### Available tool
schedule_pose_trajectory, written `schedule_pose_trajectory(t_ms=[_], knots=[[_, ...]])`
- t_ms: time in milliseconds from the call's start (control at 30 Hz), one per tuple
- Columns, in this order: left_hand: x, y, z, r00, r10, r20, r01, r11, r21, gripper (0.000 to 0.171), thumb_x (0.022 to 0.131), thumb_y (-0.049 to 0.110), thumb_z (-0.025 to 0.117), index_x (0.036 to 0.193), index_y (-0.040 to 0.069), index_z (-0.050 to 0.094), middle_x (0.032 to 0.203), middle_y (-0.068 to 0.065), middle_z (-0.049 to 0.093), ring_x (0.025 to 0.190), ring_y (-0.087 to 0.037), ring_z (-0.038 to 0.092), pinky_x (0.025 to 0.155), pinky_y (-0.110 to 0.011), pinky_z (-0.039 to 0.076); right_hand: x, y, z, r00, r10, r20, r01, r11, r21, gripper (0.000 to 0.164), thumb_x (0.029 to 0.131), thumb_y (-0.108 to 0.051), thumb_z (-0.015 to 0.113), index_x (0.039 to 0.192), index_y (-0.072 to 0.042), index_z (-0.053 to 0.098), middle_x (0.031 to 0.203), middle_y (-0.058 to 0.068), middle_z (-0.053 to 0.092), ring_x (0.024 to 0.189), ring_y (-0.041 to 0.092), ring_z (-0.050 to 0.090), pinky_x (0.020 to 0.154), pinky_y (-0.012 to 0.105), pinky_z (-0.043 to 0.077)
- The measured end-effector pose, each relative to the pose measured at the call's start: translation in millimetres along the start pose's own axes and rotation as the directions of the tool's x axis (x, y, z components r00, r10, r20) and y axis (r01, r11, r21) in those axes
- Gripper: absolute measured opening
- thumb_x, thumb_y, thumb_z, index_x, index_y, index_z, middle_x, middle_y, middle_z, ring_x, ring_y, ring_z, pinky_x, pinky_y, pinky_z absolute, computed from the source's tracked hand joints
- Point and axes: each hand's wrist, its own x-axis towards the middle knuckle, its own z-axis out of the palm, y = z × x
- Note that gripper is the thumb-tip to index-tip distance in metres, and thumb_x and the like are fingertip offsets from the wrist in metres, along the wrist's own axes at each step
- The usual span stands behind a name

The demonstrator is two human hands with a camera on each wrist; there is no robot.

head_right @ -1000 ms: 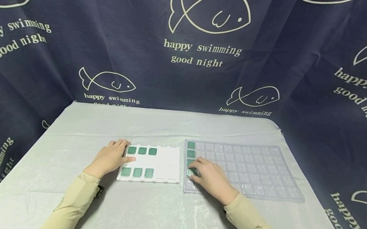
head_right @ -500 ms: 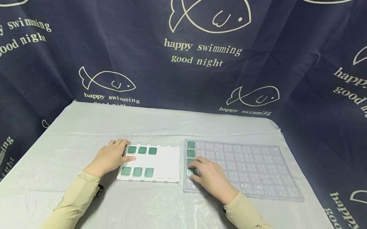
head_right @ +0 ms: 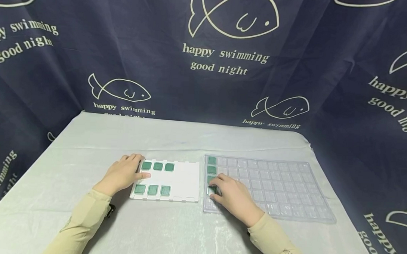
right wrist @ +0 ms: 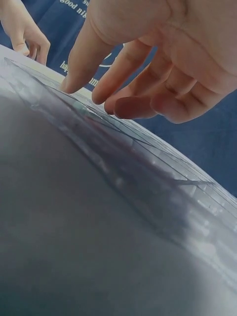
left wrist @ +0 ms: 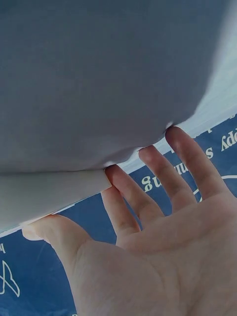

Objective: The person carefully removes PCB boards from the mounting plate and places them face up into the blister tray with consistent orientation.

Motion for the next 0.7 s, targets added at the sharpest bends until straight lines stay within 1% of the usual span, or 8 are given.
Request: schedule_pose_trajectory(t_ms=[300, 567, 700], knots=[[-1.5, 0.4, -0.5, 1.0, 0.003, -0.002, -0.003, 1.0, 0.0, 0.066, 0.09, 0.048, 0.073, 0.136, 0.004, 0.055, 0.135, -0.017, 0.061, 0.123, -0.043, 0.056, 0.1, -0.062, 0.05, -2, -2, 0, 1.0, -0.008, -0.024, 0.007, 1.0, -0.011, 0.032, 0.08, -0.03, 0.086, 0.109, -0.021, 0.075, 0.109, -0.006, 0.072, 0.094, 0.017, 0.073, 0.07, 0.037, 0.061], [-1.5, 0.6, -1.0, 1.0, 0.001, -0.002, -0.001, 1.0, -0.007, 0.065, 0.09, 0.047, 0.073, 0.135, 0.004, 0.055, 0.134, -0.017, 0.061, 0.121, -0.042, 0.056, 0.099, -0.061, 0.05, -1, -7, -1, 0.998, -0.02, -0.054, 0.018, 1.0, -0.023, 0.03, 0.081, -0.032, 0.085, 0.108, -0.022, 0.075, 0.104, -0.009, 0.071, 0.087, 0.013, 0.072, 0.066, 0.032, 0.059], [-1.6, 0.8, -1.3, 1.0, 0.0, 0.0, 0.0, 1.0, -0.009, 0.065, 0.09, 0.047, 0.073, 0.135, 0.004, 0.055, 0.134, -0.017, 0.061, 0.122, -0.042, 0.056, 0.099, -0.061, 0.05, 2, -14, -3, 0.996, -0.045, -0.08, 0.043, 0.999, -0.027, 0.03, 0.082, -0.032, 0.084, 0.108, -0.021, 0.075, 0.105, -0.007, 0.072, 0.09, 0.014, 0.073, 0.072, 0.034, 0.061]])
